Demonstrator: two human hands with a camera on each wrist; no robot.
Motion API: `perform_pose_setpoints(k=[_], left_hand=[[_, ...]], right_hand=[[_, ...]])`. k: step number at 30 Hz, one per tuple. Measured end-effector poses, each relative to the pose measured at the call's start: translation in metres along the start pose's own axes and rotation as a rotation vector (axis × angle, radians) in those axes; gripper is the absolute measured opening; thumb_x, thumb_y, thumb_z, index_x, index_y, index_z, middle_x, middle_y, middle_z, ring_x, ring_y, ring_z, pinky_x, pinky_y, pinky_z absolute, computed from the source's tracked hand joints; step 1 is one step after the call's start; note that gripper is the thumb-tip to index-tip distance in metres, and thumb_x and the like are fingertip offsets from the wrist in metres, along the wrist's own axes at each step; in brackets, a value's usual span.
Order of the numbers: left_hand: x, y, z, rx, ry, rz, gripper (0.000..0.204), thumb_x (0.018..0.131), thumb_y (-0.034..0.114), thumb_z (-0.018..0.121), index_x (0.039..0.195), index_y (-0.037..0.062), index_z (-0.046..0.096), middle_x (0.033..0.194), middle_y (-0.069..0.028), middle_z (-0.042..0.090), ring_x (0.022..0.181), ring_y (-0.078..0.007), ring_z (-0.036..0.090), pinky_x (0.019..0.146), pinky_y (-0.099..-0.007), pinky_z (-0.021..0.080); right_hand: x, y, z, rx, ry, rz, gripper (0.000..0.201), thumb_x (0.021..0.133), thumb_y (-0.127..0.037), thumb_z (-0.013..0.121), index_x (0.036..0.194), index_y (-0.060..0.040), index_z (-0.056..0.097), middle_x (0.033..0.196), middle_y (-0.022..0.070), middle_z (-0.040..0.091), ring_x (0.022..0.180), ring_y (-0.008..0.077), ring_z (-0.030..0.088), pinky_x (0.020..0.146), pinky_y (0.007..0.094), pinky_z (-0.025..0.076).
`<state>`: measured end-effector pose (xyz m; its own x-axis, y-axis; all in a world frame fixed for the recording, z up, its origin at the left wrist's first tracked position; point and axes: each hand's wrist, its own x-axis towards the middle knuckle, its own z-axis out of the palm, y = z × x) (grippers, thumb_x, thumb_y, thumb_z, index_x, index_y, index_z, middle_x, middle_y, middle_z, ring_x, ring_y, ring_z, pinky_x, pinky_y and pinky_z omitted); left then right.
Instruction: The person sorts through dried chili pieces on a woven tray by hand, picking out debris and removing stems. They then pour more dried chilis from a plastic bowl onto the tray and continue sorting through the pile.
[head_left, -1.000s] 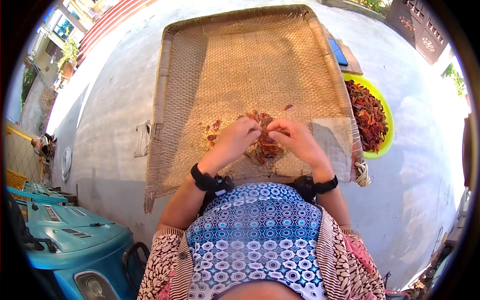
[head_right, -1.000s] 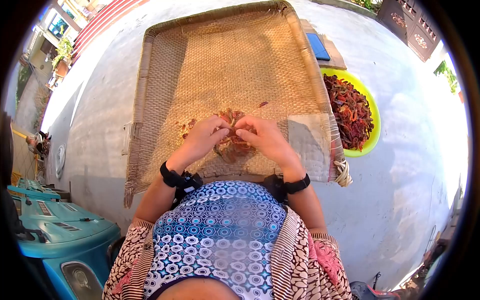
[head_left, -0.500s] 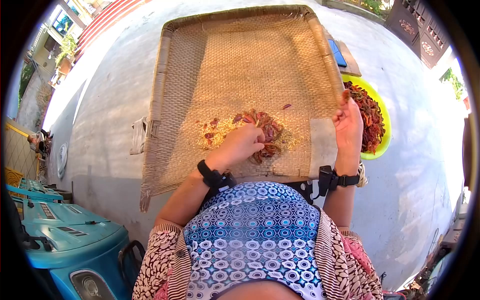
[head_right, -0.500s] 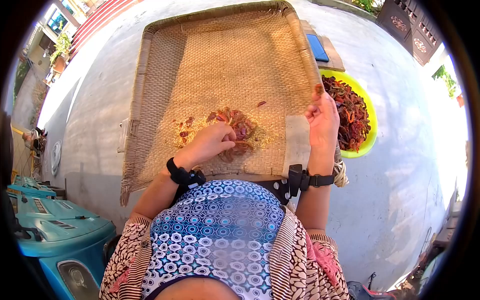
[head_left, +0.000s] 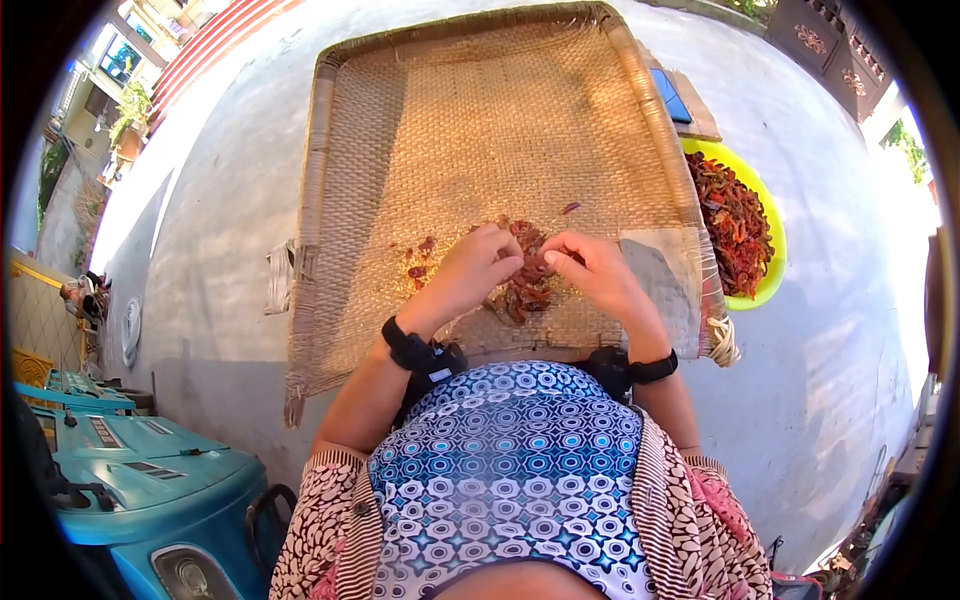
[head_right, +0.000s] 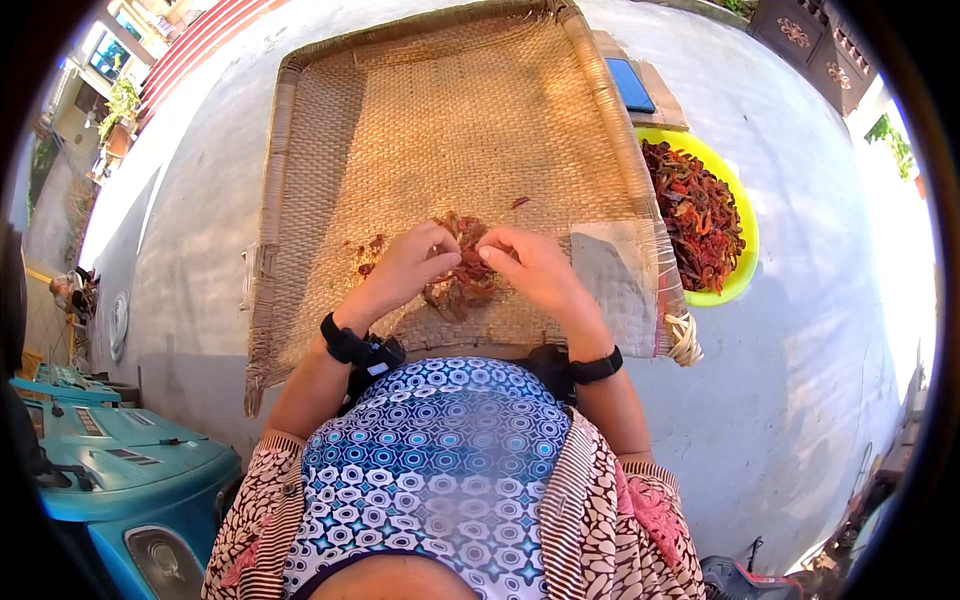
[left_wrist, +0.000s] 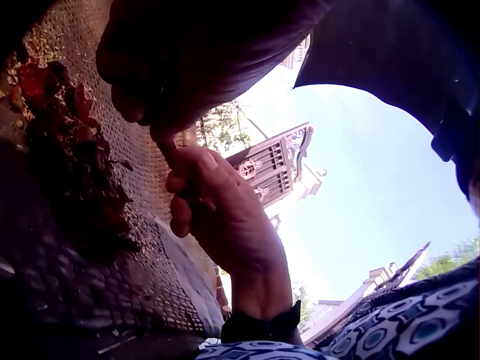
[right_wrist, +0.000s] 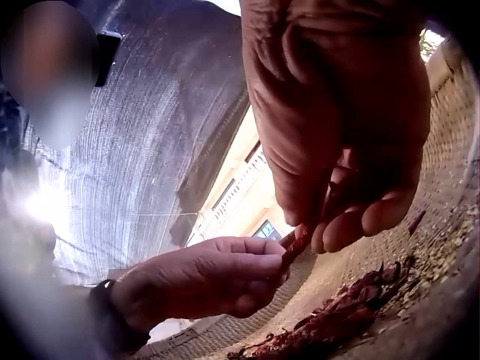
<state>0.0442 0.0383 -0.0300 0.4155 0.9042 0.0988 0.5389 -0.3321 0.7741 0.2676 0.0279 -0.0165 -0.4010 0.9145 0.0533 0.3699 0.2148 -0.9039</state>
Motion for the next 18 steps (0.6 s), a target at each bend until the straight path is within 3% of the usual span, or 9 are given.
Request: perform_pose_setpoints(k=[5,8,10,12,15,18], left_hand=[[0.002,0.003,-0.008,-0.263,0.006,-0.228,0.015,0.087,0.015,0.065,0.095,0.0028,0.063,0.093,-0.0086,0.059,0.080,-0.0180,0.057,0.071,-0.0314,0.046],[0.001,-0.011,-0.005,0.043,0.186,-0.088,0.014,0.083,0.016,0.067,0.089,0.0039,0.063,0.086,-0.0101,0.063,0.081,-0.0255,0.063,0.070,-0.0377,0.050],[0.000,-0.012,-0.007,0.177,0.107,-0.106,0.017,0.082,0.017,0.069,0.092,0.0048,0.062,0.089,-0.0107,0.063,0.083,-0.0270,0.063,0.071,-0.0386,0.050],[-0.001,-0.020,-0.005,0.295,0.059,-0.092,0.021,0.081,0.019,0.071,0.094,0.0059,0.062,0.093,-0.0113,0.062,0.084,-0.0284,0.063,0.072,-0.0396,0.050],[-0.003,-0.039,0.006,0.405,0.052,-0.052,0.023,0.080,0.021,0.071,0.096,0.0068,0.062,0.096,-0.0116,0.062,0.086,-0.0286,0.062,0.074,-0.0398,0.050],[-0.002,-0.033,0.009,0.416,0.053,-0.101,0.021,0.081,0.021,0.069,0.095,0.0061,0.064,0.093,-0.0109,0.064,0.087,-0.0267,0.061,0.076,-0.0384,0.048]], right_hand=[[0.000,0.012,0.007,0.258,0.086,0.097,0.019,0.096,-0.020,0.058,0.099,-0.0025,0.065,0.081,0.0014,0.065,0.064,0.0054,0.052,0.059,0.0218,0.043],[0.003,0.018,-0.019,0.401,0.352,0.144,0.019,0.096,-0.020,0.057,0.101,-0.0036,0.066,0.081,0.0008,0.065,0.062,0.0046,0.053,0.059,0.0206,0.044],[0.001,0.025,-0.045,0.544,0.590,0.130,0.019,0.097,-0.020,0.057,0.105,-0.0047,0.064,0.084,0.0002,0.064,0.062,0.0054,0.054,0.059,0.0206,0.046],[-0.003,0.042,-0.070,0.976,0.797,-0.037,0.020,0.096,-0.020,0.058,0.110,-0.0052,0.061,0.091,0.0005,0.064,0.066,0.0072,0.056,0.061,0.0224,0.047],[-0.012,0.057,-0.091,1.271,1.034,0.036,0.023,0.095,-0.020,0.059,0.113,-0.0057,0.057,0.095,0.0005,0.064,0.073,0.0080,0.057,0.065,0.0241,0.048],[-0.017,0.067,-0.075,1.167,0.851,0.041,0.025,0.095,-0.020,0.059,0.115,-0.0054,0.056,0.096,0.0007,0.064,0.078,0.0083,0.057,0.068,0.0248,0.048]])
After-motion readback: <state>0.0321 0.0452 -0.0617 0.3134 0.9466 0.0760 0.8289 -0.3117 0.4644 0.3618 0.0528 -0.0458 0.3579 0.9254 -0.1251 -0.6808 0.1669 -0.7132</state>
